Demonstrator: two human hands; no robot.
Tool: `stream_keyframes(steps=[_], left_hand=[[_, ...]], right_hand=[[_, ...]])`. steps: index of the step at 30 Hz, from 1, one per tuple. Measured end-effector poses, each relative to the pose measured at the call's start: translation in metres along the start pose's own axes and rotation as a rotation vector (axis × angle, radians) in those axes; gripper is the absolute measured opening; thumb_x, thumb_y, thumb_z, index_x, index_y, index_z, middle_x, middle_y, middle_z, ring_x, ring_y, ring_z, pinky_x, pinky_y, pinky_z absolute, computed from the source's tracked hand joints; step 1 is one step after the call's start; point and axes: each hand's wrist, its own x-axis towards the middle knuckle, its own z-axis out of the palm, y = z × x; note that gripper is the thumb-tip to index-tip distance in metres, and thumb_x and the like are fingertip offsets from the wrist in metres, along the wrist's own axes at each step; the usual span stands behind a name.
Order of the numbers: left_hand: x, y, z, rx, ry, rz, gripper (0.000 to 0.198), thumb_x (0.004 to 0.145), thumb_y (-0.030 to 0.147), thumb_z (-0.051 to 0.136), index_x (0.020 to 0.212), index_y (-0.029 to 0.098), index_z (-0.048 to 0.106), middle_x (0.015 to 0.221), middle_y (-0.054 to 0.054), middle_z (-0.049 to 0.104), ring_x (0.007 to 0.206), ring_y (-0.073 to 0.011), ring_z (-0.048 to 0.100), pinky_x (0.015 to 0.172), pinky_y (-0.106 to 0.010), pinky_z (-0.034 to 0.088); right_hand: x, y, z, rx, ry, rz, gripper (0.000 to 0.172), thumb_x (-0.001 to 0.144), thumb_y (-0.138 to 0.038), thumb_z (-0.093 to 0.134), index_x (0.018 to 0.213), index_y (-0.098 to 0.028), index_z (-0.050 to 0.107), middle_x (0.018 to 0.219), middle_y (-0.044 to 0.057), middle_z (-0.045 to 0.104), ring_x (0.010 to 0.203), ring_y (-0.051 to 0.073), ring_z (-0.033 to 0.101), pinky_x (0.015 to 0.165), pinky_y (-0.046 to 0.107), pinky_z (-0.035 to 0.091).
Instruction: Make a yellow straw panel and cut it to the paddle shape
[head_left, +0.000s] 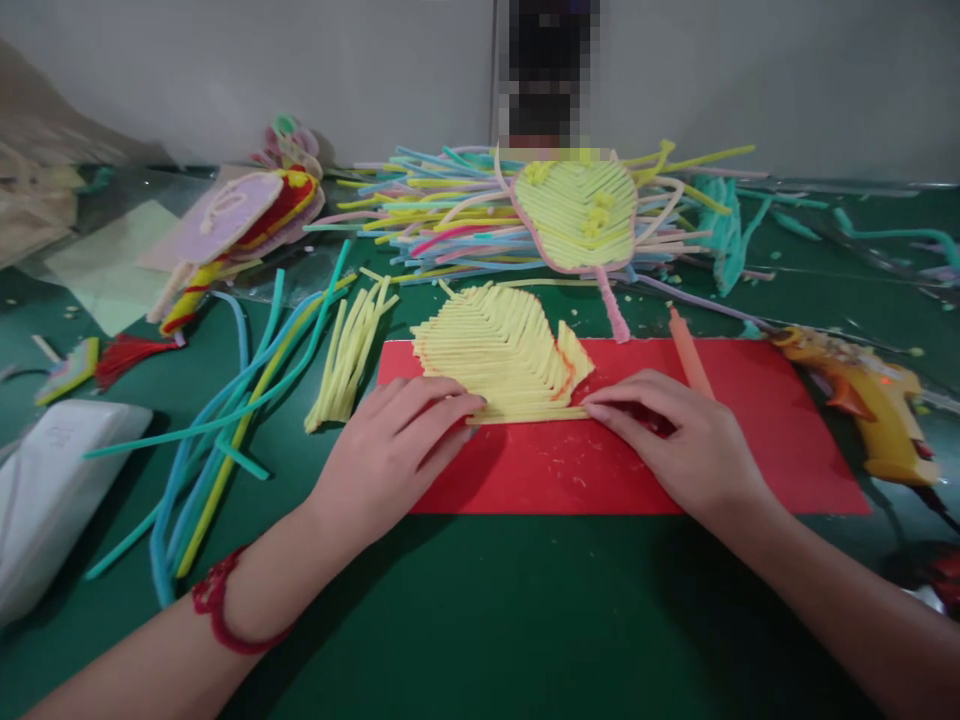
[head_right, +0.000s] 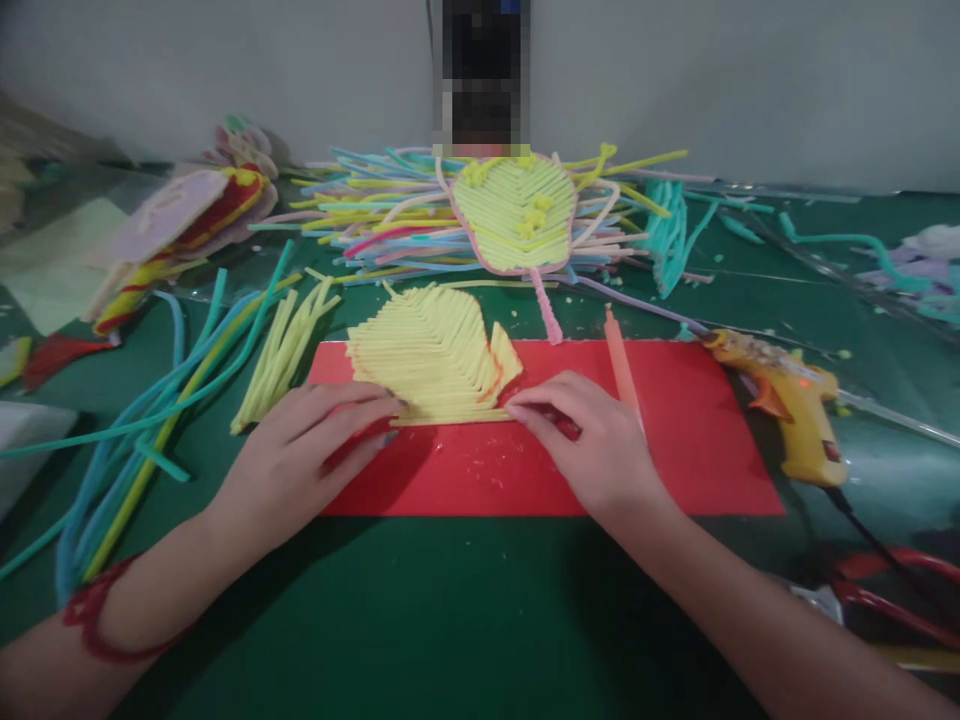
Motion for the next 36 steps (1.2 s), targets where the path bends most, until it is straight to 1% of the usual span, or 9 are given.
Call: stream_keyframes(steps=[3,6,8,11,15,25,29,33,36], left_hand=[[-0.0002,0.0040,-0.0016,0.026,-0.058,0.117,0.026,0.091,0.023,0.050,0.115,0.019,0.058,0.112,-0.008,0.067,0.101,-0.0194,0.062,0.088,-0.035,0.049],[0.0010,0.0086,-0.0012,0.032,-0.143,0.243,0.034,0.092,0.031,0.048,0.122,0.017,0.054,0.123,-0.008,0.063,0.115,-0.0213,0.056,0.102,-0.040,0.041],[0.0013,0.0104,-0.0001,0.036,-0.189,0.281,0.039,0.092,0.036,0.047,0.125,0.015,0.052,0.129,-0.008,0.059,0.121,-0.0226,0.053,0.107,-0.043,0.037],[0.0007,0.0105,0.0014,0.040,-0.208,0.275,0.043,0.092,0.038,0.046,0.126,0.013,0.052,0.133,-0.009,0.056,0.124,-0.0235,0.050,0.108,-0.045,0.035],[-0.0004,0.0088,0.0023,0.030,-0.204,0.233,0.044,0.091,0.040,0.048,0.125,0.014,0.053,0.130,-0.009,0.058,0.123,-0.0224,0.051,0.110,-0.045,0.033],[-0.0005,0.0085,0.0017,0.024,-0.172,0.225,0.040,0.091,0.039,0.048,0.122,0.014,0.056,0.125,-0.008,0.062,0.119,-0.0202,0.055,0.111,-0.042,0.032],[-0.0010,0.0078,0.0012,0.040,-0.155,0.230,0.041,0.091,0.037,0.050,0.124,0.013,0.054,0.129,-0.007,0.060,0.122,-0.0198,0.052,0.112,-0.040,0.029],[-0.0010,0.0083,0.0003,0.021,-0.204,0.261,0.043,0.092,0.037,0.048,0.128,0.014,0.051,0.132,-0.007,0.056,0.127,-0.0192,0.047,0.114,-0.040,0.026],[-0.0009,0.0098,-0.0002,-0.011,-0.235,0.321,0.043,0.092,0.037,0.047,0.129,0.015,0.049,0.135,-0.007,0.054,0.129,-0.0180,0.045,0.114,-0.039,0.026]], right_hand=[[-0.0010,-0.0002,0.0005,-0.049,0.034,-0.041,0.012,0.086,-0.029,0.057,0.084,-0.024,0.068,0.082,0.003,0.068,0.072,0.015,0.063,0.061,0.027,0.050],[-0.0032,-0.0005,0.0017,-0.141,0.082,-0.155,0.017,0.089,-0.027,0.054,0.093,-0.024,0.069,0.091,0.006,0.065,0.084,0.018,0.062,0.071,0.032,0.051],[-0.0044,-0.0008,0.0024,-0.166,0.086,-0.243,0.021,0.089,-0.023,0.051,0.100,-0.024,0.069,0.103,0.009,0.062,0.095,0.021,0.059,0.080,0.037,0.050],[-0.0048,-0.0011,0.0029,-0.162,0.058,-0.322,0.025,0.089,-0.018,0.050,0.105,-0.023,0.068,0.119,0.011,0.057,0.110,0.024,0.054,0.091,0.043,0.047],[-0.0037,-0.0006,0.0034,-0.147,0.031,-0.327,0.025,0.090,-0.017,0.048,0.102,-0.024,0.068,0.125,0.011,0.054,0.120,0.026,0.049,0.098,0.047,0.043],[-0.0034,0.0010,0.0050,-0.148,0.055,-0.322,0.023,0.090,-0.016,0.047,0.100,-0.017,0.068,0.125,0.015,0.056,0.120,0.027,0.050,0.099,0.047,0.044],[-0.0035,0.0023,0.0055,-0.141,0.092,-0.322,0.022,0.090,-0.017,0.048,0.101,-0.018,0.067,0.126,0.013,0.056,0.120,0.025,0.051,0.100,0.045,0.043],[-0.0036,0.0029,0.0060,-0.149,0.116,-0.310,0.024,0.089,-0.020,0.050,0.109,-0.019,0.065,0.127,0.012,0.056,0.119,0.024,0.052,0.101,0.043,0.043],[-0.0044,0.0022,0.0067,-0.208,0.073,-0.319,0.036,0.091,-0.024,0.049,0.125,-0.016,0.055,0.135,0.014,0.050,0.127,0.026,0.045,0.105,0.044,0.039]])
